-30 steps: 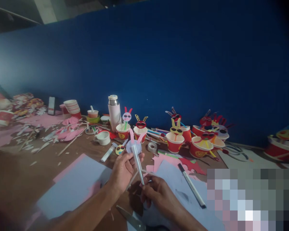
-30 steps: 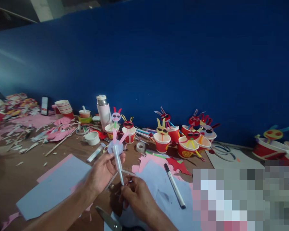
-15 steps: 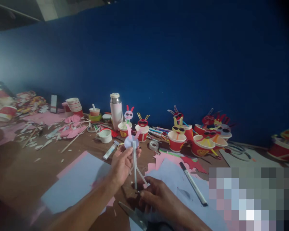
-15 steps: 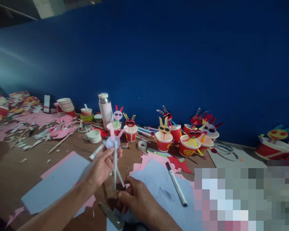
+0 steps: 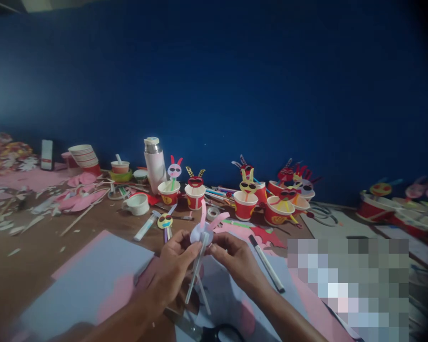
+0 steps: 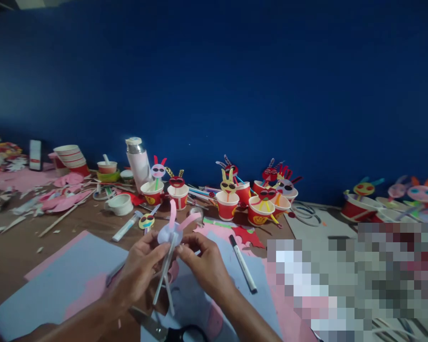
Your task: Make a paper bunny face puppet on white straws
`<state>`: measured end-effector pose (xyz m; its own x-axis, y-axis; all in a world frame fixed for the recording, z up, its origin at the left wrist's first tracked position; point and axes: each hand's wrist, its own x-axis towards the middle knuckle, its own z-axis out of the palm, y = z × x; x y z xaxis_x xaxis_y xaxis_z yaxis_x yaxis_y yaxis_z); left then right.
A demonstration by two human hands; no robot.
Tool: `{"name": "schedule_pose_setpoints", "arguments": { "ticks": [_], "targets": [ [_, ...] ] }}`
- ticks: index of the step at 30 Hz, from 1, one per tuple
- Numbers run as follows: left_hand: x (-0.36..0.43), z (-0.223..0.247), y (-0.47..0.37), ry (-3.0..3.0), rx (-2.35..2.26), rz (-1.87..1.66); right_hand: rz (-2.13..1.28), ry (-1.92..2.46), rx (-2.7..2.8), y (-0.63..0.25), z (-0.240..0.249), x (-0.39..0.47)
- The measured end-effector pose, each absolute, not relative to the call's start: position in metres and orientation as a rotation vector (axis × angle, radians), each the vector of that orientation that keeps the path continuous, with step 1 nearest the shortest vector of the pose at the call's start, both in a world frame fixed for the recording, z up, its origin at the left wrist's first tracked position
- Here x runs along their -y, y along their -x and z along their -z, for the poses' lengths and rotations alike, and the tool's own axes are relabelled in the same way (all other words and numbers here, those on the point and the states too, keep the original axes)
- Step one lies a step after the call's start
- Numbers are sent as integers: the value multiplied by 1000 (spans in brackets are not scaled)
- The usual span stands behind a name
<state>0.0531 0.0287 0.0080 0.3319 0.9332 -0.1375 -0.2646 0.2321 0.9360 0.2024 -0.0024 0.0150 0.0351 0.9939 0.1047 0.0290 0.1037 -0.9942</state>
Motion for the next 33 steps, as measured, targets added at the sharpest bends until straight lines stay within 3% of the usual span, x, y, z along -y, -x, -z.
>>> {"name": "schedule_pose_setpoints", "arguments": {
  "ticks": [33],
  "targets": [
    [-31,-8,-50,-900,-755,-735,-1282,1170,1169,-207,-18,4]
  ]
}}
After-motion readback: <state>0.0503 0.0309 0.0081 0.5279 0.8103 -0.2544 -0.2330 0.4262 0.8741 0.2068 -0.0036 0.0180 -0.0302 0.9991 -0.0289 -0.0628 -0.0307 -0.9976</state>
